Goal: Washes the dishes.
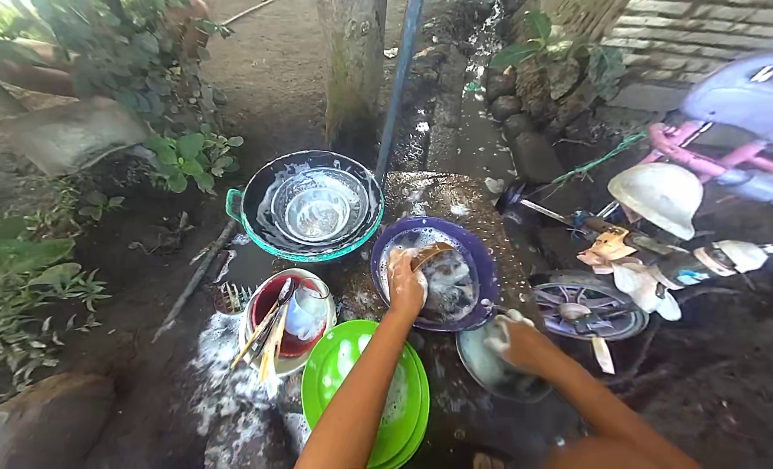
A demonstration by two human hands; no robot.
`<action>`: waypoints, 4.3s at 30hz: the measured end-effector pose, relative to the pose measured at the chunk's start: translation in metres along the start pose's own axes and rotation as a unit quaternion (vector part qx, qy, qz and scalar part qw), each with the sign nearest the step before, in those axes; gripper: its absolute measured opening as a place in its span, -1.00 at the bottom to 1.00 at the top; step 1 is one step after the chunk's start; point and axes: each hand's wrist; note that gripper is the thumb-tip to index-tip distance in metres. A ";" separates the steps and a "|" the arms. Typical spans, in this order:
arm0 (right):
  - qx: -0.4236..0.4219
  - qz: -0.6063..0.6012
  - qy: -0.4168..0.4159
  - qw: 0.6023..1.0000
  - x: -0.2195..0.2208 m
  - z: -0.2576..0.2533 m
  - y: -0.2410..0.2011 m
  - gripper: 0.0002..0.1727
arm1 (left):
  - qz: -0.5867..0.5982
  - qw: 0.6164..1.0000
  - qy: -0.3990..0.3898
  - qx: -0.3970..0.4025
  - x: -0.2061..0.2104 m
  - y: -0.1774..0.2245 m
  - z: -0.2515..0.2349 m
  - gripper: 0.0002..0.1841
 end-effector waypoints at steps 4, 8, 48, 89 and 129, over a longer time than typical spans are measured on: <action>-0.064 0.005 -0.031 0.997 0.051 -0.005 0.002 -0.31 | -0.035 0.952 0.068 0.296 -0.010 -0.014 -0.002 -0.60; -0.166 -0.194 0.005 0.967 -0.012 0.018 0.028 -0.65 | 0.002 0.960 0.188 0.209 -0.037 -0.007 0.013 -0.57; -0.198 -0.122 0.069 0.970 -0.118 0.047 -0.073 -0.63 | 0.421 0.866 0.197 -0.186 -0.170 -0.015 -0.040 -0.25; -0.254 -0.006 0.089 0.963 -0.098 -0.030 -0.100 -0.64 | 0.297 0.915 0.033 -0.272 -0.134 -0.055 0.165 -0.63; -0.047 -0.407 0.082 0.908 -0.026 0.035 0.011 -0.62 | 0.454 0.756 -0.045 -0.469 0.033 -0.012 0.015 -0.54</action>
Point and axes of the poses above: each hand's wrist, its own z-axis away from the middle knuckle, its own x-axis out of the palm, y = z × x, and after that the axes turned 5 degrees about -x, right-handed
